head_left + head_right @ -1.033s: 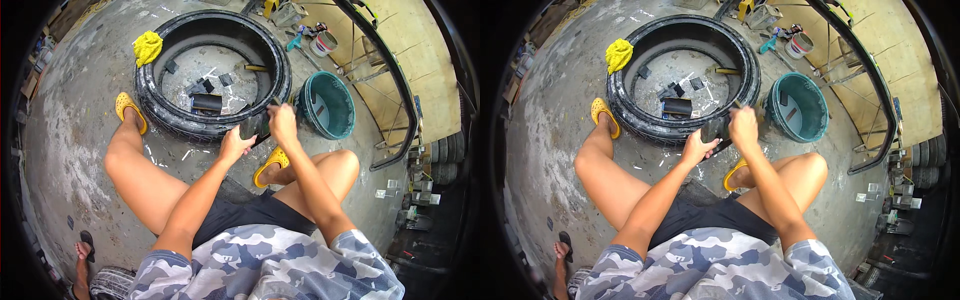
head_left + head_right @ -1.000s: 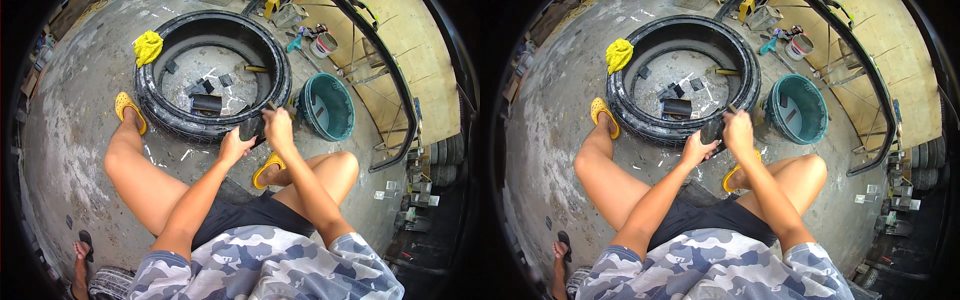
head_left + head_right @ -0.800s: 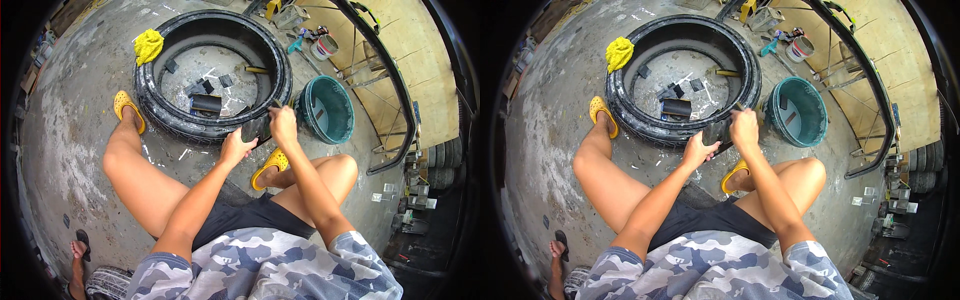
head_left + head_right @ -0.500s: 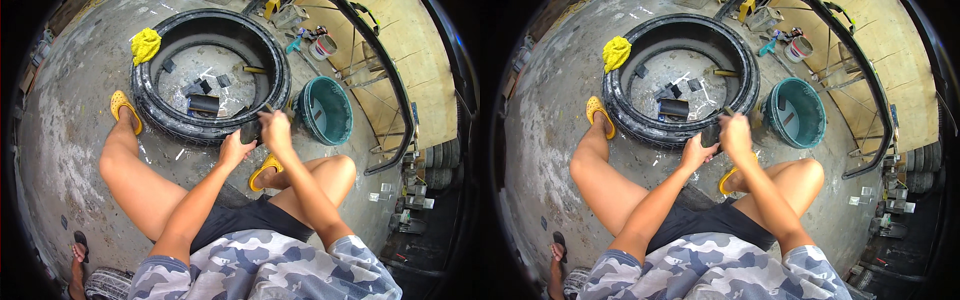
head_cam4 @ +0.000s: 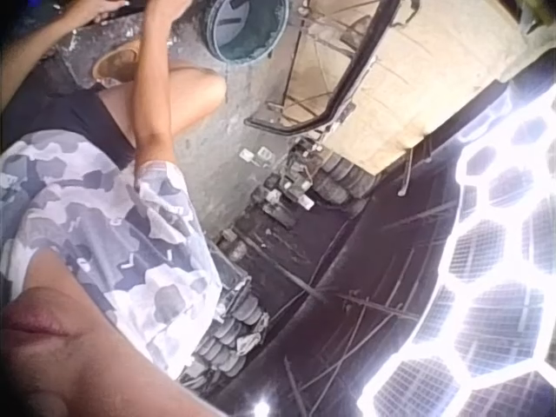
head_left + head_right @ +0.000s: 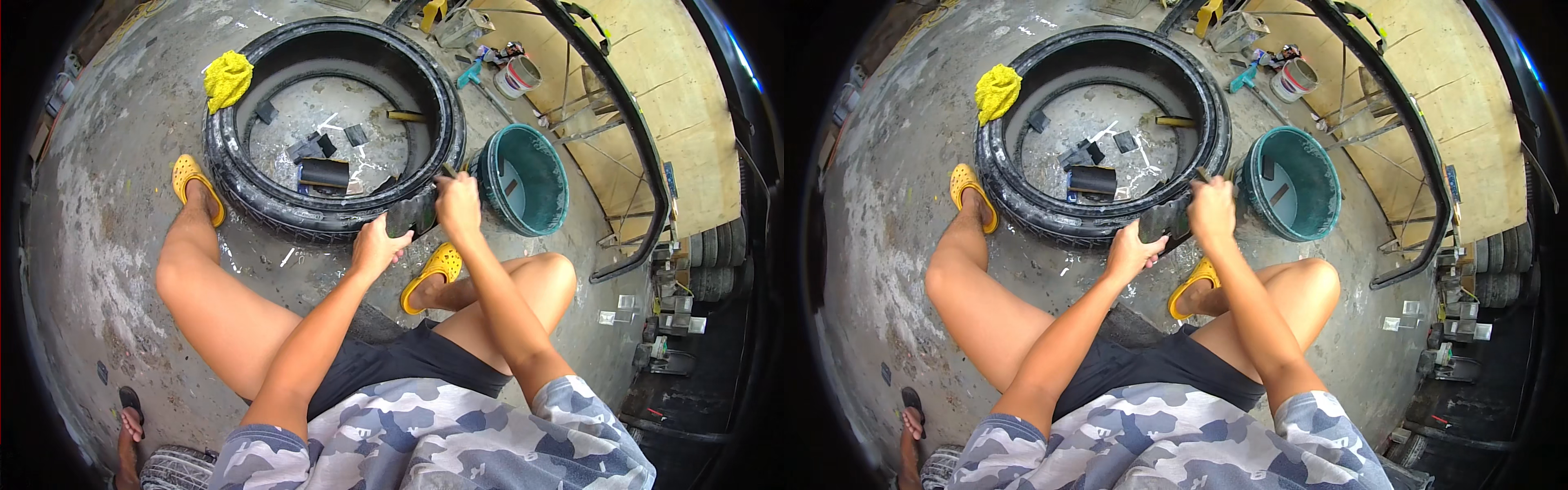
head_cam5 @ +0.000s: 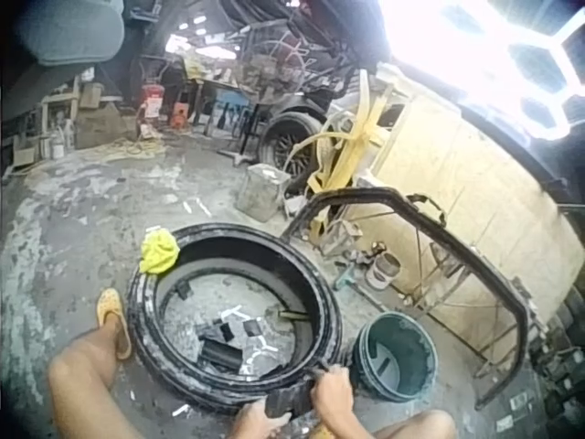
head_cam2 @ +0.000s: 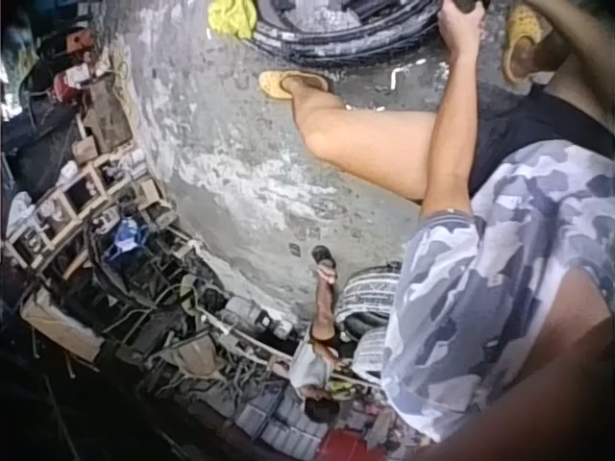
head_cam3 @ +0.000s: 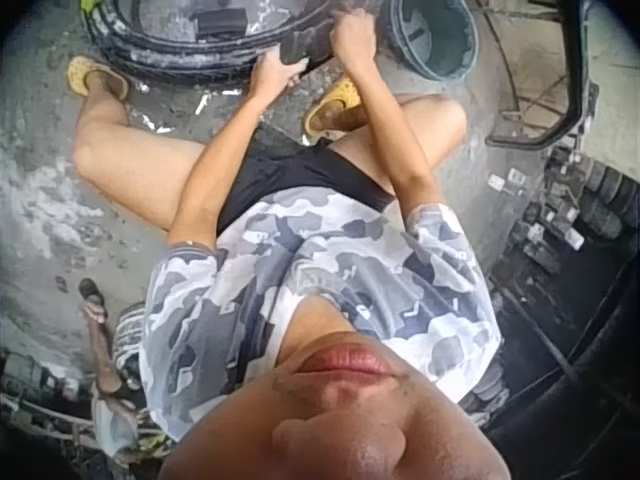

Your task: Cleaning and repairing a tire using specialized materials and tools.

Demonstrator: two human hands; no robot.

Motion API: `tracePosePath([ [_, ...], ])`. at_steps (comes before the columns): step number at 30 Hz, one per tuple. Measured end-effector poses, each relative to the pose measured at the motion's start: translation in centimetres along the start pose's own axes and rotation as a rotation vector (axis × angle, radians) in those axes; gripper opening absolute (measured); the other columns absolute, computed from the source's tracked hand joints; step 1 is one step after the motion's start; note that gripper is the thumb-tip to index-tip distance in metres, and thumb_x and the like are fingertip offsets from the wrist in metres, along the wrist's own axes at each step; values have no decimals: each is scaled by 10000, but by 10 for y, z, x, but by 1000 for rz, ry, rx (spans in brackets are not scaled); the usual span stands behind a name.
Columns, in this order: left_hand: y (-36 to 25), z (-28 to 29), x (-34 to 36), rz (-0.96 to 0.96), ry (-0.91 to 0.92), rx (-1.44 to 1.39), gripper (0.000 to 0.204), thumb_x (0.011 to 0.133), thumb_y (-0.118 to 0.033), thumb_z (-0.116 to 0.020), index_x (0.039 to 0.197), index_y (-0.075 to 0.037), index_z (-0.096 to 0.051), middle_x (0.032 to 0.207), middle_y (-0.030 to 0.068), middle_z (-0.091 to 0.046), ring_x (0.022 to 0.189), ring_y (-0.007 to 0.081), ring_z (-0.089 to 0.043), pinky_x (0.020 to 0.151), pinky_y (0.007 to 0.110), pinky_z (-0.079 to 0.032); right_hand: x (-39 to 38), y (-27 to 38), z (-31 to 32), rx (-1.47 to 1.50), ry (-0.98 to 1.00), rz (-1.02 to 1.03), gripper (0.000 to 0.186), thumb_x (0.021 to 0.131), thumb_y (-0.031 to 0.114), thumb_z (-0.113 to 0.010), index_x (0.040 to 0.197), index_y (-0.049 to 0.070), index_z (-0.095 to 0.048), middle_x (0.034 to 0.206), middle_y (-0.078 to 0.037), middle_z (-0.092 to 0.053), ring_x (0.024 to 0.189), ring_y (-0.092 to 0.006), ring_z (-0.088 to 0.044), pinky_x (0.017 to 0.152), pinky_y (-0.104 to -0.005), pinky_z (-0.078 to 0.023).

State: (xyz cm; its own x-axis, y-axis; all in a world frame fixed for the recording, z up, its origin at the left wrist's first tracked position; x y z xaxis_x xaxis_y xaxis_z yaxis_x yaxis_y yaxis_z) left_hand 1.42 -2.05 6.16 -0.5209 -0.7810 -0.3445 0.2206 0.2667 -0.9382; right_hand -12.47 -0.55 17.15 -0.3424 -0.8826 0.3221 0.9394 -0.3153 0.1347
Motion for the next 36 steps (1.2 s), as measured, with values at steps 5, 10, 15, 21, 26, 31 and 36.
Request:
tracePosePath([
  [5,3,0,0,-11,-5,-3,361,812,-260,-778,1027,3,-654,653,81,-691,509,136,-656,498,296,-529,-13,-13,-27,175,94,90,226,849,40,-662,1057,63,-748,943,-224,-613,932,-400,-600,830,-478,-495],
  [10,2,1,0,-13,-4,-10,302,820,-225,-774,982,-1,-655,662,68,-683,494,120,-628,482,276,-514,30,-79,4,81,-154,-194,210,871,108,-650,1037,50,-766,948,-267,-676,874,-423,-659,817,-468,-524],
  [15,0,0,0,6,-4,-45,231,829,-136,-774,956,3,-640,670,32,-654,485,88,-580,445,256,-474,6,-24,-16,358,133,159,213,843,44,-695,1044,54,-766,818,-211,-600,789,-345,-602,765,-432,-502],
  [21,-1,0,-1,-7,-10,-18,263,819,-195,-777,944,-2,-649,663,58,-677,497,113,-624,478,269,-508,20,-41,10,122,-134,-111,197,876,74,-638,1027,51,-763,856,-233,-621,833,-385,-613,777,-464,-511],
  [26,2,3,1,-9,-40,14,273,821,-226,-774,935,-8,-656,644,64,-682,502,119,-642,492,276,-523,7,13,13,316,32,201,188,851,63,-668,1015,50,-758,894,-249,-602,832,-395,-605,737,-478,-502],
  [31,0,-2,2,-14,-25,6,294,815,-246,-778,926,-4,-653,633,64,-677,497,127,-642,479,274,-514,19,-5,4,209,79,-24,203,835,49,-633,985,43,-769,876,-263,-667,857,-388,-661,808,-465,-531],
  [36,-1,-1,0,-23,-25,30,319,813,-253,-780,967,0,-663,633,61,-679,499,130,-647,483,278,-515,14,13,11,83,190,67,313,836,30,-620,1121,80,-739,972,-234,-636,970,-376,-609,856,-454,-529],
])
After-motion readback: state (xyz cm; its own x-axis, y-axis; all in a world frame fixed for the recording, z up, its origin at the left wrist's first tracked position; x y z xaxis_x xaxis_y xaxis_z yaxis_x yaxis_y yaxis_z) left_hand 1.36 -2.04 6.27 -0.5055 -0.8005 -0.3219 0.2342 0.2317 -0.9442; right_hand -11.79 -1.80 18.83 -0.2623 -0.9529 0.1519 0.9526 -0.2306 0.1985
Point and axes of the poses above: each hand's wrist, its own x-axis towards the middle knuckle, its own z-axis out of the back of the hand, y = z × x, the point moved 8 cm from there along x, towards the middle knuckle
